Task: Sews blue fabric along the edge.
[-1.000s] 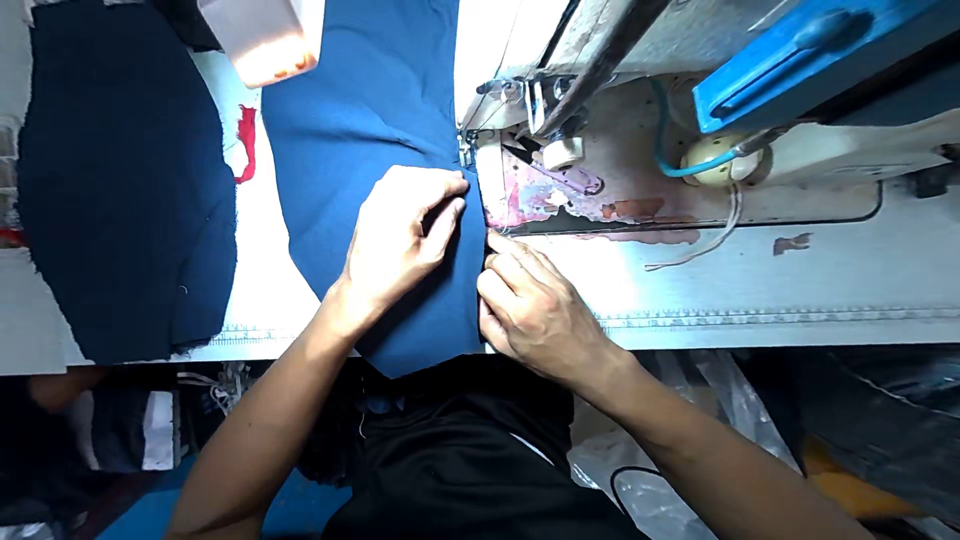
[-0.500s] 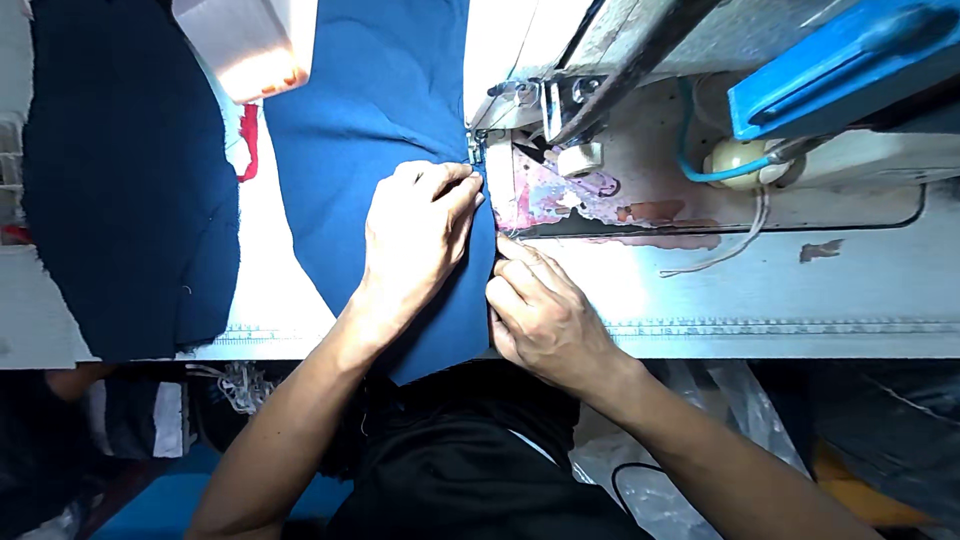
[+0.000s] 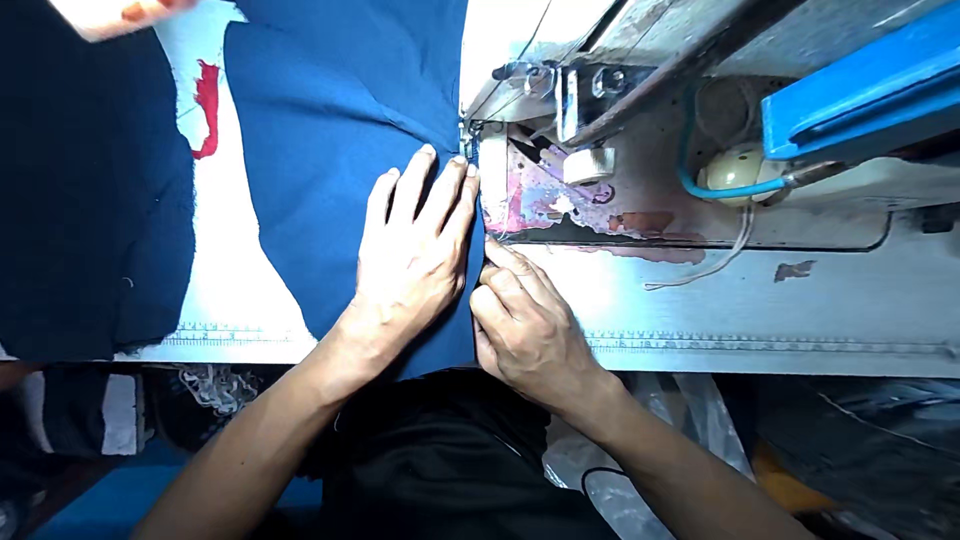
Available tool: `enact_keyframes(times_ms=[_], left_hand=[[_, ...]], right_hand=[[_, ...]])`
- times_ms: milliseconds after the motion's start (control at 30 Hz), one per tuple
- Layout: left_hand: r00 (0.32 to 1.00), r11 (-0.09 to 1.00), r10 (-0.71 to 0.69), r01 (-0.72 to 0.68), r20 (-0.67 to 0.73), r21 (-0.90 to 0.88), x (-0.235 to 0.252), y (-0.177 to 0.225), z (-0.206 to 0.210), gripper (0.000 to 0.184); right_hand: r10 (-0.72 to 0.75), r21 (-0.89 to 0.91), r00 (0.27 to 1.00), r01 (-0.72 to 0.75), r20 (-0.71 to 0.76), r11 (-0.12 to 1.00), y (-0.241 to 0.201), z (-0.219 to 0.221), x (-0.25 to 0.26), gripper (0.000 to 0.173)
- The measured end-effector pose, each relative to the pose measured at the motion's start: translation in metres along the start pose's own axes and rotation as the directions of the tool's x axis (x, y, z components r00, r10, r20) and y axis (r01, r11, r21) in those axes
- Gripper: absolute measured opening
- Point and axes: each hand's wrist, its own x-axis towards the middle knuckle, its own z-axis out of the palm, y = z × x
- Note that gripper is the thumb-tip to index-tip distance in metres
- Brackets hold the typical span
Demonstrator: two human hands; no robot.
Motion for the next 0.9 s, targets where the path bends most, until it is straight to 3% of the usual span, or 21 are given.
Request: enact_keyframes(times_ms=[267, 667, 767, 900], left_hand=[[0.998, 0.998, -0.061, 0.062, 0.014, -0.026, 0.002, 0.001, 0.004, 0.051], [0.992, 1.0, -0.013, 0.012, 0.125, 0.01, 0.008, -0.007, -0.006, 0.055], [0.997, 1.0, 0.008, -0.008, 0.075, 0.0, 0.015, -0.015, -0.003, 0.052], [0.988, 0.962, 0.116, -0.137, -0.103, -0.237, -0.007, -0.022, -0.015, 0.038]], right_hand=[[0.018, -0.012, 1.0, -0.018, 0.004, 1.0, -0.003, 0.001, 0.001, 0.015], [0.005, -0.058, 1.0, -0.004, 0.012, 0.998, -0.002, 0.003, 0.014, 0.02], [0.008, -0.05, 1.0, -0.008, -0.002, 0.999, 0.0, 0.004, 0.018, 0.019], [0.038, -0.045, 0.999, -0.04, -0.029, 0.998, -0.001, 0.002, 0.013, 0.018]])
